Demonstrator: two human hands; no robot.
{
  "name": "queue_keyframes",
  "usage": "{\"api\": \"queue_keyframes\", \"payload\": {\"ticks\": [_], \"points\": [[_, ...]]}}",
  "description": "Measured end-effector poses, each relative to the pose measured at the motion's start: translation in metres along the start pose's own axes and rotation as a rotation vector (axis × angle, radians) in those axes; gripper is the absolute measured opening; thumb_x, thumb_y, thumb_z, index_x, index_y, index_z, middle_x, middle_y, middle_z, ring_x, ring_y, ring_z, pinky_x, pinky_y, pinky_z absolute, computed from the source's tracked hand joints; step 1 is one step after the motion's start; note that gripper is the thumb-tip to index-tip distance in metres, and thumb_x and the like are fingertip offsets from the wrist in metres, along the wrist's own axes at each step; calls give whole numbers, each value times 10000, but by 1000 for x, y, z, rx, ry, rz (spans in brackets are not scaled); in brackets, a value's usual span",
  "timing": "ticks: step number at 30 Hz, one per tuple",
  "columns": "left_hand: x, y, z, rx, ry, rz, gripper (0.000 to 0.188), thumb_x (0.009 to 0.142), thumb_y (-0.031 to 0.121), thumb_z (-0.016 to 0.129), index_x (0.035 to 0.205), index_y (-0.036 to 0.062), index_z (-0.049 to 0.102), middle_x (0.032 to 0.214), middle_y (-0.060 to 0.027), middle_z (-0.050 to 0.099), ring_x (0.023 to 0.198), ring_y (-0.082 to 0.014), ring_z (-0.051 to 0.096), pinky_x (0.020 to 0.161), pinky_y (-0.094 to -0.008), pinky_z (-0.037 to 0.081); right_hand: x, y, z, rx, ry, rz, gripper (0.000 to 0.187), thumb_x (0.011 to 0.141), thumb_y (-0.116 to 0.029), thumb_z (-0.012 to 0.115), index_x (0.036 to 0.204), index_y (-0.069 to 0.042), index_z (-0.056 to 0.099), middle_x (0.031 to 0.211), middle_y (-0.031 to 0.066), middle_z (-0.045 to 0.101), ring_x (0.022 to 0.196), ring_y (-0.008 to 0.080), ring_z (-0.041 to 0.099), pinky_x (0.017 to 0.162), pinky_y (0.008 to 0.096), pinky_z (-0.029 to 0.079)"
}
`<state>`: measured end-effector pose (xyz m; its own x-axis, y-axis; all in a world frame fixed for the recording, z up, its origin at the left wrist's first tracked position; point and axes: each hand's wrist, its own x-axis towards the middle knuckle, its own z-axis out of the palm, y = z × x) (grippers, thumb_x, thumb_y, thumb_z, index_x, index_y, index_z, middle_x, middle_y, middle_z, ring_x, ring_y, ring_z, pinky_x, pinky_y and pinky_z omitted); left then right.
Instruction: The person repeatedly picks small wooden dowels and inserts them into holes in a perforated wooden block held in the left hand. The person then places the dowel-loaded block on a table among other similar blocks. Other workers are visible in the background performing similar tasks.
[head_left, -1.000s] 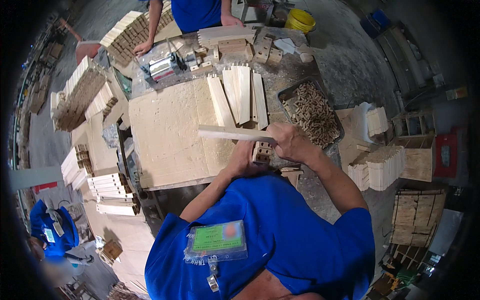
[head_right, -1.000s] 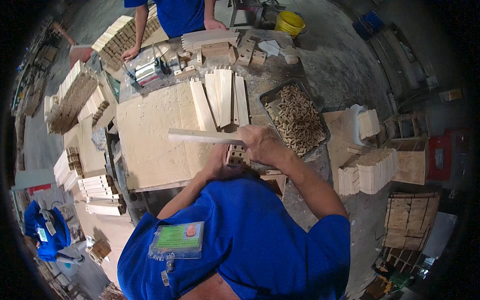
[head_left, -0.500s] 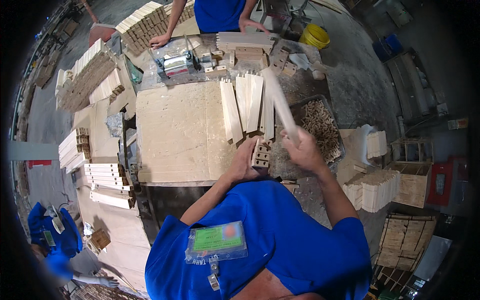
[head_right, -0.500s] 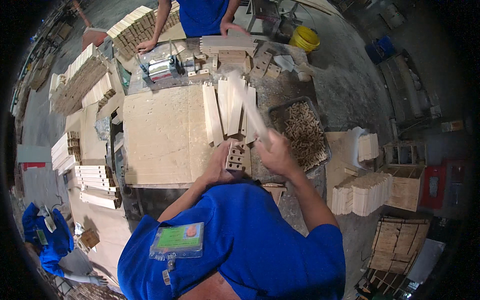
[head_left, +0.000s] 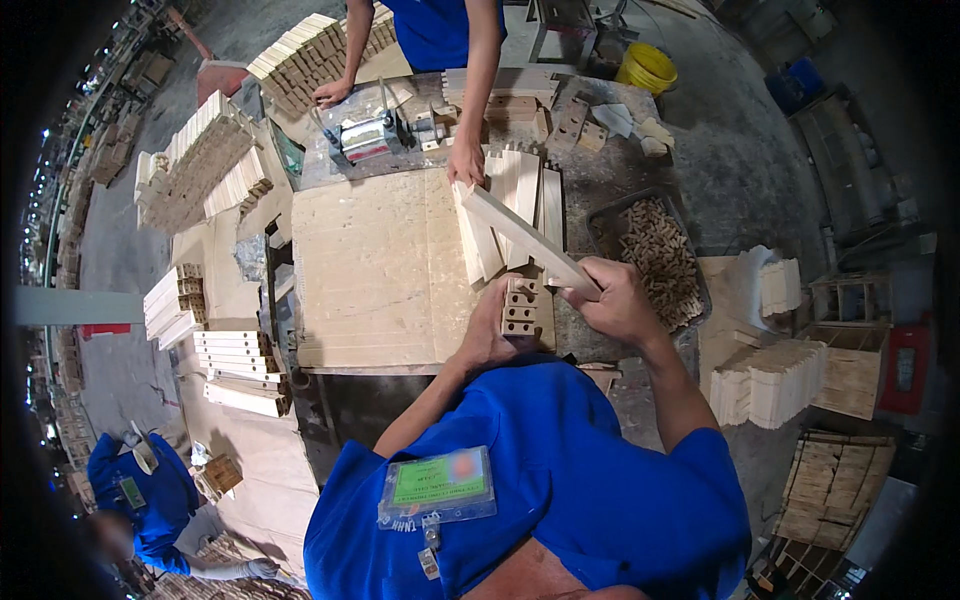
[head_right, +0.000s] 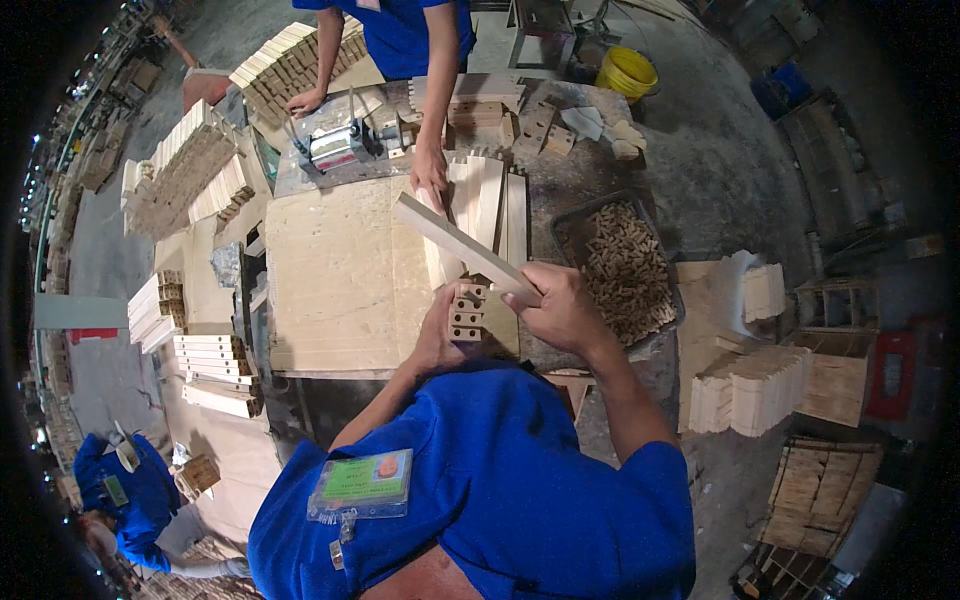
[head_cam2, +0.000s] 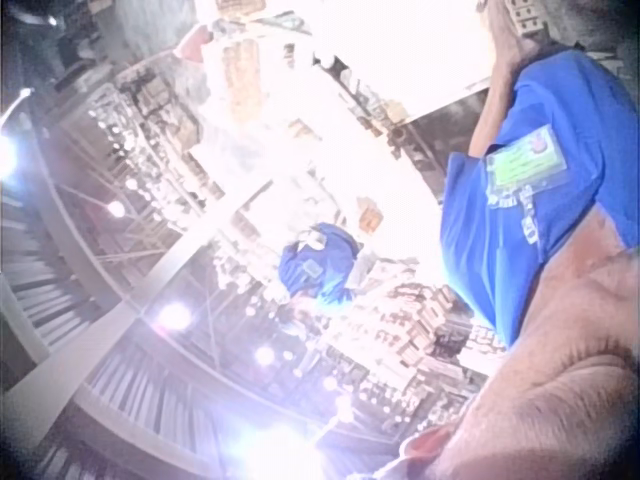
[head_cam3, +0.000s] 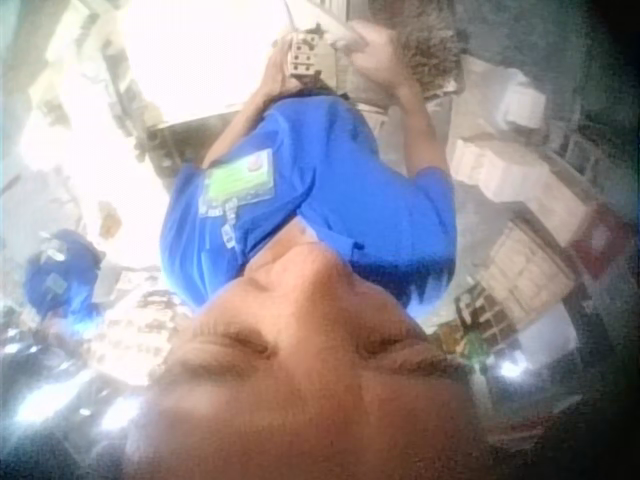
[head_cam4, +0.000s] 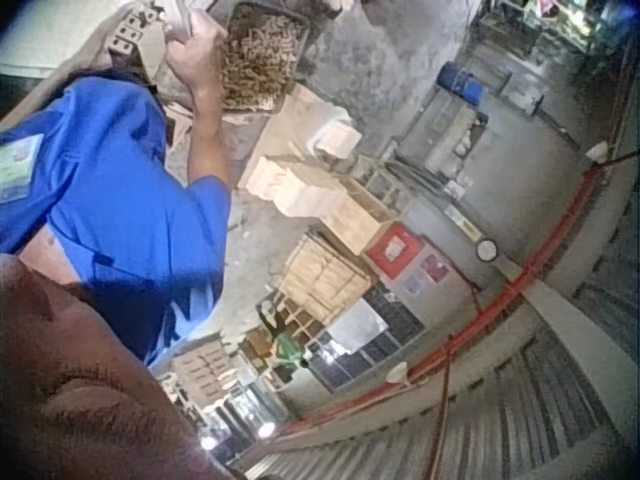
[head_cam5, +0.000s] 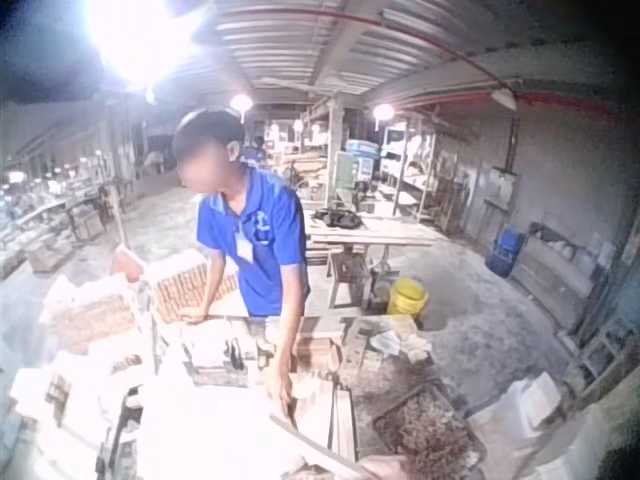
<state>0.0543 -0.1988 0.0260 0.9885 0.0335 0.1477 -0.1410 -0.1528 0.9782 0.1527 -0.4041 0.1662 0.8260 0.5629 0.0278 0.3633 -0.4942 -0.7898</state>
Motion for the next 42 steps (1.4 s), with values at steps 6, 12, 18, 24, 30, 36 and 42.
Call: {"api": "queue_keyframes", "payload": {"ticks": [6,12,18,24,30,36,42], "points": [[-1,4,0,30,19,-1,899,741,172,936,1505,70,472,1275,-156,627,1182,-307,678,1013,-418,566,1,22,20,-29,-37,87,201,889,-157,804,907,2,681,840,233,687,783,415,724,684,472,536],[-4,5,-3,-53,-31,-52,890,741,158,951,1484,73,467,1312,-136,610,1204,-276,664,1033,-402,551,3,40,37,-102,-15,29,214,891,-186,774,898,13,696,844,252,704,844,469,722,709,485,556],[-5,7,-6,-47,-67,41,882,731,141,949,1473,77,478,1292,-126,622,1218,-268,656,1056,-395,535,11,74,67,209,-250,394,248,926,-228,778,1005,7,757,842,190,759,745,349,760,685,441,574],[-6,10,-10,34,-106,53,846,722,131,933,1448,75,503,1272,-124,624,1175,-269,659,1026,-394,545,13,84,73,364,-216,400,238,983,-219,759,1073,1,766,811,69,738,743,144,695,701,350,571],[-8,8,-5,-46,-80,-68,801,737,142,907,1426,66,505,1230,-143,619,1111,-284,654,985,-401,551,0,52,62,277,111,93,195,1012,-169,764,1105,1,748,856,71,750,789,102,680,716,309,553],[-1,4,0,46,-47,-6,804,737,166,894,1429,65,498,1206,-164,619,1098,-327,656,975,-433,550,3,42,47,103,65,-219,182,1028,-174,725,1063,3,705,843,140,668,732,260,681,661,378,523],[-2,2,0,4,-37,-22,868,725,178,910,1471,63,480,1256,-189,627,1142,-360,660,999,-444,544,7,33,49,4,86,-340,218,995,-190,717,1007,13,638,865,201,617,776,431,664,653,455,520]]}}
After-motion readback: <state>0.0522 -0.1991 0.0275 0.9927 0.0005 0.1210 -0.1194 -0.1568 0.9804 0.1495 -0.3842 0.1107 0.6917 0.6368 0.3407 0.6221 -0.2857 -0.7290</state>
